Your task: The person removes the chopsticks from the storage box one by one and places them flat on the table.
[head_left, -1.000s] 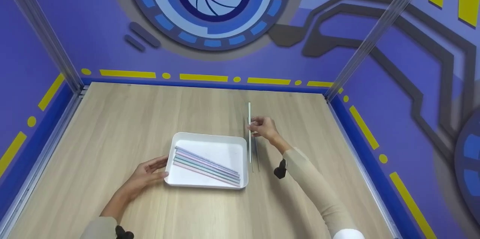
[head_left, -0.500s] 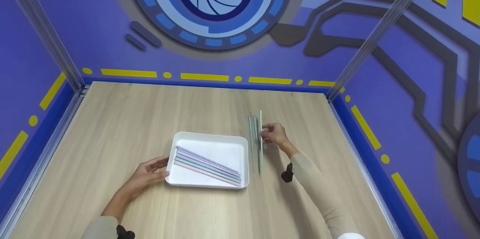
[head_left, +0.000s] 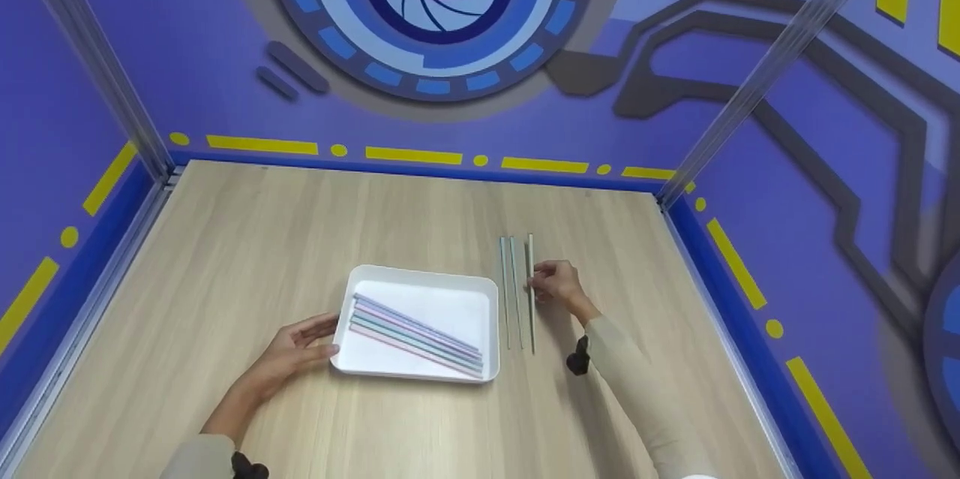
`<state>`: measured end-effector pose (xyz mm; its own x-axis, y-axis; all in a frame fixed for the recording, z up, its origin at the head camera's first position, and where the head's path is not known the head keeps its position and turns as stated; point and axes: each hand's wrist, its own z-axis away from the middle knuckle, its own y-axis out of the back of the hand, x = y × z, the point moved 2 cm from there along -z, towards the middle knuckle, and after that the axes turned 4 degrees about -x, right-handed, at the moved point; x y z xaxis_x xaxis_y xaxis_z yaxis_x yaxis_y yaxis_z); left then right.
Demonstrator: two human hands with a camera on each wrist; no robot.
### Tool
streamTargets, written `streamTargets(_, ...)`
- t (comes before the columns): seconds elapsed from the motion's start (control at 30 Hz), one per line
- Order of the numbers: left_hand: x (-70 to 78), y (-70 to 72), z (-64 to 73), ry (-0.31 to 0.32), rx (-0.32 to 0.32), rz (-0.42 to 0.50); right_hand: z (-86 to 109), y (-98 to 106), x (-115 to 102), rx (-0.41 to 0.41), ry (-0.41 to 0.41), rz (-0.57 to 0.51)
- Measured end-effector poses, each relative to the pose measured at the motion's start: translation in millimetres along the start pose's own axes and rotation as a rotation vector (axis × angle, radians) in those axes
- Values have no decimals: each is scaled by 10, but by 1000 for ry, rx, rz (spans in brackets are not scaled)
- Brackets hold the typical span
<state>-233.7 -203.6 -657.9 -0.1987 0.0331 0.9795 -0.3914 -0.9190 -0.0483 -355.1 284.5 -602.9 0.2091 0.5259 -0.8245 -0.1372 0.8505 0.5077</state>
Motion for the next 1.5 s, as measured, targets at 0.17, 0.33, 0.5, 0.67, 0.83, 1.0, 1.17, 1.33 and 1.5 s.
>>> streamTargets(0.17,11,-16,-12,-23,-17,-7,7,-16,80,22,-31,29)
streamTargets(0.33,10,-35,-20,-28,-27,-4,11,-32,147,47,-41,40)
streamTargets(0.5,22,-44,-30,-41,-38,-2,33,-27,162,78,-30,59)
streamTargets(0.67,37,-47,-28,-56,-70,-11,49,-27,193,97,-1,104)
streamTargets(0.83,34,-48,-40,-60,-78,-9,51,-30,209,99,19,134)
streamTargets(1.0,30,-41,-39,-39,-39,-5,47,-14,169,99,-19,86)
streamTargets(1.17,3,-9,-28,-30,-14,-7,53,51,107,88,-6,35)
streamTargets(1.33,-3,13,-10,-26,-3,4,95,105,24,47,54,26)
streamTargets(1.5,-17,12,-12,-29,-15,15,153,126,-95,23,109,50)
